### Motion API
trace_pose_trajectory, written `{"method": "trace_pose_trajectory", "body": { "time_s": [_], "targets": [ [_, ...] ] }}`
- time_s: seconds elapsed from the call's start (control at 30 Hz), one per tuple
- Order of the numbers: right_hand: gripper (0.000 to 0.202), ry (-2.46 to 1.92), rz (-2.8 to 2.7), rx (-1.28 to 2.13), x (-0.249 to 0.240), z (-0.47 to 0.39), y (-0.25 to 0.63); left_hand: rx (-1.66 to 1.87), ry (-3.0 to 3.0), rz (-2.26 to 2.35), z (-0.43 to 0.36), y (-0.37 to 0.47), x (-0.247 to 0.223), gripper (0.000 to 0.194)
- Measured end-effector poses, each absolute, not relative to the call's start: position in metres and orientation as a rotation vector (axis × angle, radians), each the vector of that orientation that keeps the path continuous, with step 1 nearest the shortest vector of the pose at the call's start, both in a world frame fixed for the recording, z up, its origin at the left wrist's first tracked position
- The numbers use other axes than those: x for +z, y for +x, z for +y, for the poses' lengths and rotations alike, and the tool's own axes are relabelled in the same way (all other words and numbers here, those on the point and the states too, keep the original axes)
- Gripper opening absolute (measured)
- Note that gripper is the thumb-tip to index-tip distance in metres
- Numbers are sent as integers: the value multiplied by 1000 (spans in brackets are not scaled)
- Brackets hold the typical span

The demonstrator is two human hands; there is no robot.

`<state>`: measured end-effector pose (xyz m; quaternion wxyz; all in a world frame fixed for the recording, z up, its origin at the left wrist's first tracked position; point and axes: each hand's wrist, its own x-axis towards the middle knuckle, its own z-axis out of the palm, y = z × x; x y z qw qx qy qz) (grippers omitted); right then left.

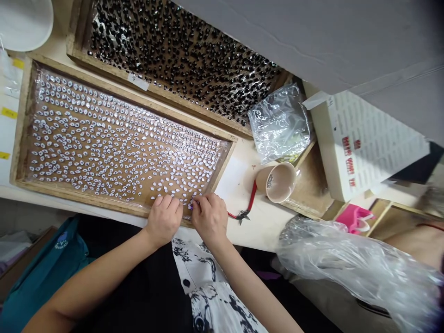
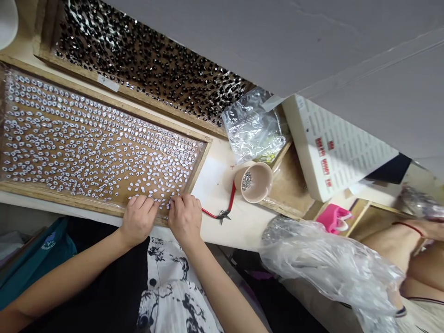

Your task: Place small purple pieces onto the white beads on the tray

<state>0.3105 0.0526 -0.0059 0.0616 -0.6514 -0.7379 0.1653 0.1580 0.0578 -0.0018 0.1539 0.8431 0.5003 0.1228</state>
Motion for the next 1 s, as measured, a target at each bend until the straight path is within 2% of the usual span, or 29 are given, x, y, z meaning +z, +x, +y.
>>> {"method": "trace_pose_trajectory", "body": {
  "time_s": [1.0],
  "targets": [
    [14,-1844,-2298,546,-3,45,317,226,2292,1424,59,160,-1,17]
  ]
}}
